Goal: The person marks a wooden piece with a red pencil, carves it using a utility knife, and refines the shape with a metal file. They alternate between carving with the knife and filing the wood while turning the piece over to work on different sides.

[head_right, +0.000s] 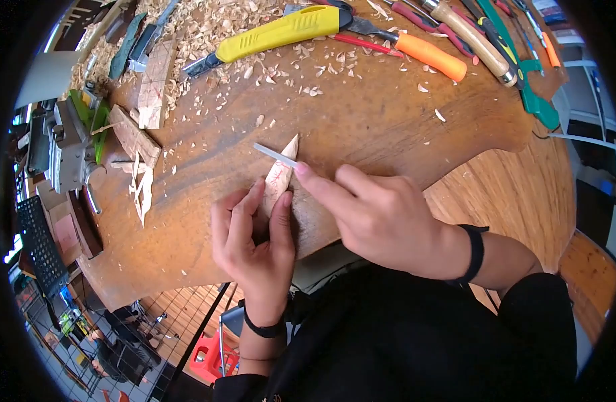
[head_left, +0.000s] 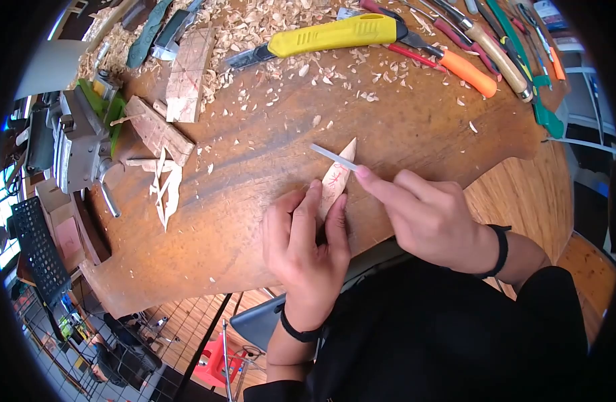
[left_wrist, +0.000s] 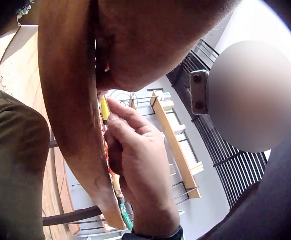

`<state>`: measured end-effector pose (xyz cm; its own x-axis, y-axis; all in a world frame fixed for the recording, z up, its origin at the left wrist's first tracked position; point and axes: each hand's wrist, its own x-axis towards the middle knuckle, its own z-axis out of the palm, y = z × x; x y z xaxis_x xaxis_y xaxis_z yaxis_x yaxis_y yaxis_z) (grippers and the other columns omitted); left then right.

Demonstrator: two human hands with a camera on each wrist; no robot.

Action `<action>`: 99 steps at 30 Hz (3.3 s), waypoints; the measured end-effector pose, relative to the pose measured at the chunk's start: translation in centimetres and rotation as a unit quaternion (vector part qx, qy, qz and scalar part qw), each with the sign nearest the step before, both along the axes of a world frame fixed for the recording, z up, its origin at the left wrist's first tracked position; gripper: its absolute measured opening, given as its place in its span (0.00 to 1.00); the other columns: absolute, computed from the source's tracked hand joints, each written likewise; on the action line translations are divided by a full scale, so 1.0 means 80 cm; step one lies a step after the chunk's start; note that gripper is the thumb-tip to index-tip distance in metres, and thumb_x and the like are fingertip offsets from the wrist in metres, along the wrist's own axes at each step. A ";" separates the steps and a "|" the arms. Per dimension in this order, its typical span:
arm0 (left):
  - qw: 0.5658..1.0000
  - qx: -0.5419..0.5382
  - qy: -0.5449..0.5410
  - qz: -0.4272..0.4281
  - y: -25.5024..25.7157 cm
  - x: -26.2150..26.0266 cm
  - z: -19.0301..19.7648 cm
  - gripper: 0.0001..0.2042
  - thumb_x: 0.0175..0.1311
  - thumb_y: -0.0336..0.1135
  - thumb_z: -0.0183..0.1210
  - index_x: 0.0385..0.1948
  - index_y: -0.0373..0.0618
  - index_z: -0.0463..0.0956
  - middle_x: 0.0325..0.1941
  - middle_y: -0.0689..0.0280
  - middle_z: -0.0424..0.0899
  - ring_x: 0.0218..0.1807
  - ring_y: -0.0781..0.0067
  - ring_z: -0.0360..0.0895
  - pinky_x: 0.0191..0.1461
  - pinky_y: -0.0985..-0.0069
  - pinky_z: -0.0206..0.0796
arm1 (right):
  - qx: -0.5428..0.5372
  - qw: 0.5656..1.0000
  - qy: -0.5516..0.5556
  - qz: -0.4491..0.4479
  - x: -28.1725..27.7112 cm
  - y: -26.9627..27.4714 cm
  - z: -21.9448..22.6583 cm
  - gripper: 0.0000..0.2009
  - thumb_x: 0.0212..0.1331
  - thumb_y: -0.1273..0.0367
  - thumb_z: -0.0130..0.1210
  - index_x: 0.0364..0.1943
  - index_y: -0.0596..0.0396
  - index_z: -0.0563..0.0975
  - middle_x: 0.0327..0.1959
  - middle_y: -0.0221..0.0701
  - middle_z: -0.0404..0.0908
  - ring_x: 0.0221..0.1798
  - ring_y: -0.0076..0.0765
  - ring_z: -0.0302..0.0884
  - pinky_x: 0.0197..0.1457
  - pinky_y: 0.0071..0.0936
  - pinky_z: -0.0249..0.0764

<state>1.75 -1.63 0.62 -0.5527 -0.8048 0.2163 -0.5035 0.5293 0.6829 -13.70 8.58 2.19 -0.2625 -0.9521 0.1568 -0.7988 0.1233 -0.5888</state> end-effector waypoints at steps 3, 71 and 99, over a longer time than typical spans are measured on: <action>1.000 0.002 0.003 0.003 0.002 -0.001 -0.001 0.14 0.57 0.26 0.73 0.44 0.35 0.84 0.39 0.58 0.79 0.31 0.69 0.75 0.32 0.77 0.66 | -0.007 0.999 0.039 0.017 0.005 -0.012 -0.010 0.27 0.52 0.79 0.58 0.62 0.53 0.79 0.26 0.31 0.69 0.22 0.35 0.76 0.25 0.34 0.75; 0.993 -0.088 0.054 0.051 0.008 -0.008 -0.013 0.09 0.60 0.35 0.68 0.35 0.40 0.81 0.35 0.54 0.79 0.36 0.45 0.80 0.39 0.57 0.72 | -0.135 0.986 -0.021 -0.100 0.049 -0.032 -0.045 0.13 0.66 0.70 0.53 0.52 0.50 0.81 0.31 0.40 0.84 0.33 0.52 0.84 0.34 0.46 0.79; 0.994 -0.069 0.087 0.021 -0.011 -0.002 -0.016 0.11 0.56 0.34 0.73 0.33 0.37 0.83 0.30 0.57 0.79 0.28 0.61 0.77 0.33 0.69 0.71 | -0.143 0.987 -0.031 -0.072 0.042 -0.029 -0.034 0.11 0.68 0.70 0.53 0.50 0.52 0.82 0.35 0.42 0.85 0.36 0.52 0.84 0.36 0.45 0.78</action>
<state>1.61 -2.47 -0.68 -0.4642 -0.7822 0.4155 -0.4065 0.6050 0.6846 -10.36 6.24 -0.55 -0.4097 -0.8234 0.3926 -0.7462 0.0550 -0.6635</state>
